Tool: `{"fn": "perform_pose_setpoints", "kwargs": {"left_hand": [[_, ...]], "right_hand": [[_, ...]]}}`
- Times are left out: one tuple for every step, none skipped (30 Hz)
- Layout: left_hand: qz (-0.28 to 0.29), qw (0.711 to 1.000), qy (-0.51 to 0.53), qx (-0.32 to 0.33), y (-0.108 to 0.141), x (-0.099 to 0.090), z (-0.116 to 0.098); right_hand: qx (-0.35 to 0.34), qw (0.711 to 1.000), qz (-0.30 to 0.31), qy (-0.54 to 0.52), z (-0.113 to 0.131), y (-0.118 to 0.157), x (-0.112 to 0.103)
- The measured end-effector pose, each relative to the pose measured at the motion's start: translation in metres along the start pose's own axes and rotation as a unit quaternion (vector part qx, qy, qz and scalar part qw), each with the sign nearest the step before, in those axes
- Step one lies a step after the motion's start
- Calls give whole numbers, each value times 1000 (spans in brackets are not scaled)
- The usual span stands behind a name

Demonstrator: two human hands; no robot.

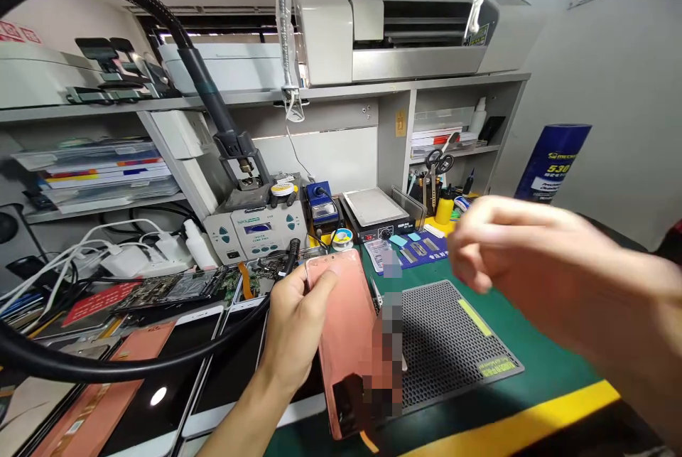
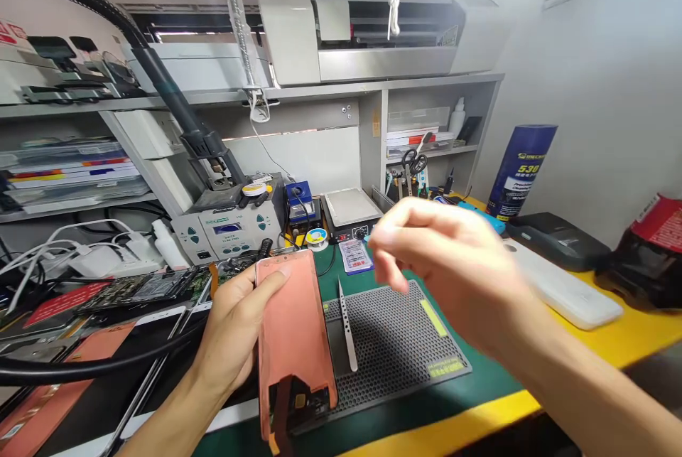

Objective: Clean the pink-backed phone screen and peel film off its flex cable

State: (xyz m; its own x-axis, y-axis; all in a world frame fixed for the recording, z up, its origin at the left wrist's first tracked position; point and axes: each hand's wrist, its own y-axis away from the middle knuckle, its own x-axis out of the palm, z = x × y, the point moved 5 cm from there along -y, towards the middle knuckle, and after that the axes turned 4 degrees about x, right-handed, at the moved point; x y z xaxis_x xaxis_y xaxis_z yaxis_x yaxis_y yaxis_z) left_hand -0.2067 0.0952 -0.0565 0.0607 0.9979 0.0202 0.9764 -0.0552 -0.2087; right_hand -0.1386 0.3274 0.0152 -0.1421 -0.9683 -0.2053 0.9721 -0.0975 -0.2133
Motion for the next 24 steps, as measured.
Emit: {"fn": "perform_pose_setpoints", "kwargs": {"left_hand": [[-2, 1000, -3, 2, 0, -1, -1], [-2, 1000, -6, 5, 0, -1, -1], [-2, 1000, -11, 8, 0, -2, -2], [-2, 1000, -17, 11, -1, -2, -2], [-1, 1000, -24, 14, -1, -2, -2], [0, 999, -31, 16, -2, -2, -1], [3, 999, -39, 17, -2, -3, 0], [6, 999, -46, 16, -2, -2, 0], [10, 998, -53, 14, -1, -2, 1], [14, 998, -59, 10, -1, -1, 2], [19, 998, -65, 7, 0, 0, 3], [22, 997, -71, 3, 2, 1, 4], [25, 997, -76, -2, 3, 2, 4], [29, 997, -77, -10, 4, 4, 5], [34, 997, -73, -19, 5, 5, 6], [39, 997, -66, -29, 6, 7, 7], [45, 997, -55, -39, 6, 8, 8], [53, 997, -42, -47, 7, 10, 10], [60, 997, -28, -51, 7, 11, 11], [65, 997, -16, -50, 7, 12, 12], [69, 996, -4, -48, 7, 13, 13], [71, 996, 9, -48, 7, 13, 14], [71, 996, 24, -51, 8, 14, 15], [70, 995, 37, -56, 8, 14, 16]], "right_hand": [[14, 999, 29, -5, -4, -14, 10], [38, 997, 63, 2, -11, -27, 21], [67, 992, 102, 7, -20, -38, 33], [95, 984, 150, 9, -30, -46, 45], [114, 974, 196, 3, -39, -51, 56], [126, 964, 232, -3, -46, -53, 66], [132, 957, 258, -12, -52, -54, 73], [134, 952, 275, -20, -57, -53, 78], [132, 949, 285, -26, -60, -51, 81], [130, 948, 288, -30, -63, -48, 82], [127, 948, 289, -32, -65, -46, 82], [124, 949, 289, -34, -67, -43, 82], [122, 949, 288, -36, -68, -41, 81], [121, 950, 287, -38, -70, -39, 80], [121, 950, 286, -42, -71, -38, 80], [122, 949, 286, -46, -73, -36, 79], [124, 949, 285, -52, -74, -35, 79], [125, 949, 283, -58, -75, -34, 78], [124, 950, 280, -61, -75, -33, 78], [122, 952, 275, -63, -76, -33, 77], [119, 953, 271, -64, -76, -32, 76], [116, 954, 268, -64, -77, -32, 76], [113, 956, 264, -66, -77, -33, 75], [112, 956, 260, -71, -77, -33, 74]]}}
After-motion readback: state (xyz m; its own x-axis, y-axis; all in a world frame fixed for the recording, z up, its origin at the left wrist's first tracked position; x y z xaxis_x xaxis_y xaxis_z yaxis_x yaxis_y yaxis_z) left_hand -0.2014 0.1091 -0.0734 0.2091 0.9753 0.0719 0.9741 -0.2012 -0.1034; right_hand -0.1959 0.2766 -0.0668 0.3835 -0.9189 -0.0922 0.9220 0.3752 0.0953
